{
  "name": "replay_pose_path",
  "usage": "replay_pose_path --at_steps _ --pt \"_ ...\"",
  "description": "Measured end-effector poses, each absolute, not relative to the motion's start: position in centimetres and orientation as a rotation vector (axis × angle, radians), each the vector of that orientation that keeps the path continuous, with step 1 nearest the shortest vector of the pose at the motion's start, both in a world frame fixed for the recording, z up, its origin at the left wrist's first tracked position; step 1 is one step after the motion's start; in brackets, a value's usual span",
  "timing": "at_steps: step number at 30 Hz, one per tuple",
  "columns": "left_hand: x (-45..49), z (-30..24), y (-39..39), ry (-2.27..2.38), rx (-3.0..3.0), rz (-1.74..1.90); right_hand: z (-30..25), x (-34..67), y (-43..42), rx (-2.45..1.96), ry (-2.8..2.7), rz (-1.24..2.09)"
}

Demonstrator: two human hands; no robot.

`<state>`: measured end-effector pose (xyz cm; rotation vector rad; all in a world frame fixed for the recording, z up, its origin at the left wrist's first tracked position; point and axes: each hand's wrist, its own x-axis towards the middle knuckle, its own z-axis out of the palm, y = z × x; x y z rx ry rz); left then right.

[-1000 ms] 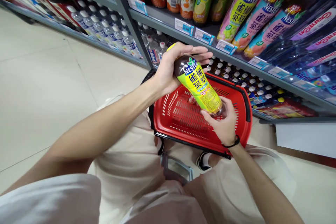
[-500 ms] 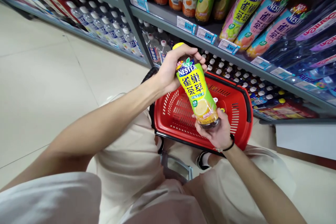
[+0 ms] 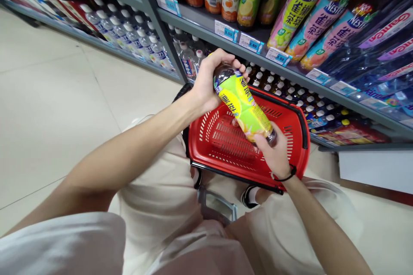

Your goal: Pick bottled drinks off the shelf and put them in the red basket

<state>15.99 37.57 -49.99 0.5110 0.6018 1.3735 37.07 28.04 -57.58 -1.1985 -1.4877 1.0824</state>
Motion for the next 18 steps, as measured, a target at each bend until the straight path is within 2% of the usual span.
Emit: replay_pose_path --at_steps 3,6,9,15,18 --pt "16.0 -50.3 37.5 0.563 0.534 1.372 -57.5 38.3 28.6 -1.226 -1.775 0.474" --pt "16.1 -50.6 37.6 0.573 0.526 1.347 -57.9 38.7 28.7 -1.217 -1.809 0.343" --pt "16.1 -50.8 37.6 0.59 0.51 1.35 -58.4 38.2 28.4 -1.248 -1.736 0.523" --pt "16.0 -51.5 37.8 0.628 0.486 1.372 -58.1 36.3 27.4 -1.203 -1.29 1.186" --pt "15.9 -52.1 38.0 0.638 0.508 1.361 -58.1 35.7 27.0 -1.278 -1.1 1.351"
